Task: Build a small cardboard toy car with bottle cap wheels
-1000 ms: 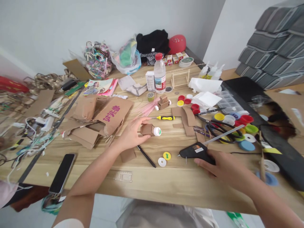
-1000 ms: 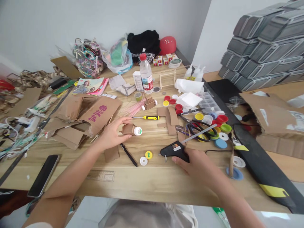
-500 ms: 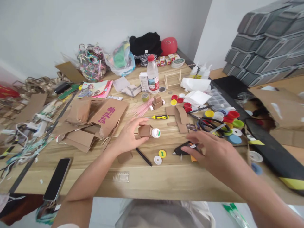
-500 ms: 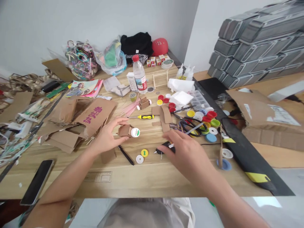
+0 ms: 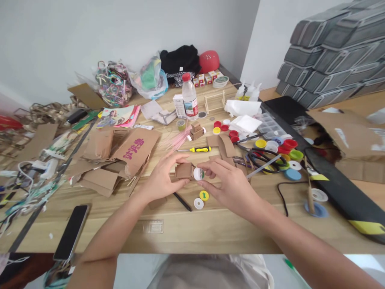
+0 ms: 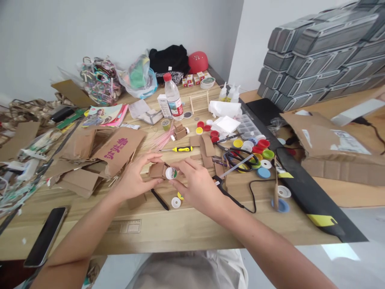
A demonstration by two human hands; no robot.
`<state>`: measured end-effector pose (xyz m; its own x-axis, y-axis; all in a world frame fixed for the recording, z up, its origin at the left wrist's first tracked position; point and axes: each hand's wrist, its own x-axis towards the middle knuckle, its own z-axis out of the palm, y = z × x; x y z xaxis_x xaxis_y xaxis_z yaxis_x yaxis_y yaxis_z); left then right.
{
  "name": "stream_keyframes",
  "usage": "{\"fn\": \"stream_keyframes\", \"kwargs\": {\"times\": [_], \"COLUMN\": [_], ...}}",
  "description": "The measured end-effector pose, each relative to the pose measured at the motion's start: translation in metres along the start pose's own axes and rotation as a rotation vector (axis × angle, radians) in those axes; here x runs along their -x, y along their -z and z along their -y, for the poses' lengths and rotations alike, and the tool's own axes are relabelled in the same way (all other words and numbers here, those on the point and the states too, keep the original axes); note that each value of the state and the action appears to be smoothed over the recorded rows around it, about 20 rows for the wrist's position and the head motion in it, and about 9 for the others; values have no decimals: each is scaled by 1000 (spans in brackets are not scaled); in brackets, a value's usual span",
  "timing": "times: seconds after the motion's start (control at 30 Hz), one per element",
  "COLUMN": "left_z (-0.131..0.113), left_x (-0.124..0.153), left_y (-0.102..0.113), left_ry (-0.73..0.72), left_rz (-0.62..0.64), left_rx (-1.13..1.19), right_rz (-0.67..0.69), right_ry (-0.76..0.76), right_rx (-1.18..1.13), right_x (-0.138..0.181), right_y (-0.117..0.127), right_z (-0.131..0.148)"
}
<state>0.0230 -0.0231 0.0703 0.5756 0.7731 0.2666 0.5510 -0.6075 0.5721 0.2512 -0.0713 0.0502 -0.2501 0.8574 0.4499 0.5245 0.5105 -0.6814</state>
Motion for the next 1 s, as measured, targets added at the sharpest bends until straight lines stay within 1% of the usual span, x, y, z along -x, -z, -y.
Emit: {"fn": "stream_keyframes", "kwargs": {"times": [0.3,0.47,0.67,0.83,1.0], "left_z": [-3,-4,-6,-7,-5], "left_x": [0,1,1,0,1], "left_y": [-1,0,0,0,-1], "left_ry": [-15,-9,-55,-37,-54], "left_rz": [-15,-31,-59,-60,-78], "left_rx": [36,36,49,41,27], "right_rz": [-50,-79,-75,-92,-97], "right_ry": [3,40,31,36,43], "right_rx": [-47,-81,-87,-87,-84], "right_x": [1,2,3,4,4], "right_y": [-2,-3,-3,-4,-5], "right_z": [0,0,0,0,-1]}}
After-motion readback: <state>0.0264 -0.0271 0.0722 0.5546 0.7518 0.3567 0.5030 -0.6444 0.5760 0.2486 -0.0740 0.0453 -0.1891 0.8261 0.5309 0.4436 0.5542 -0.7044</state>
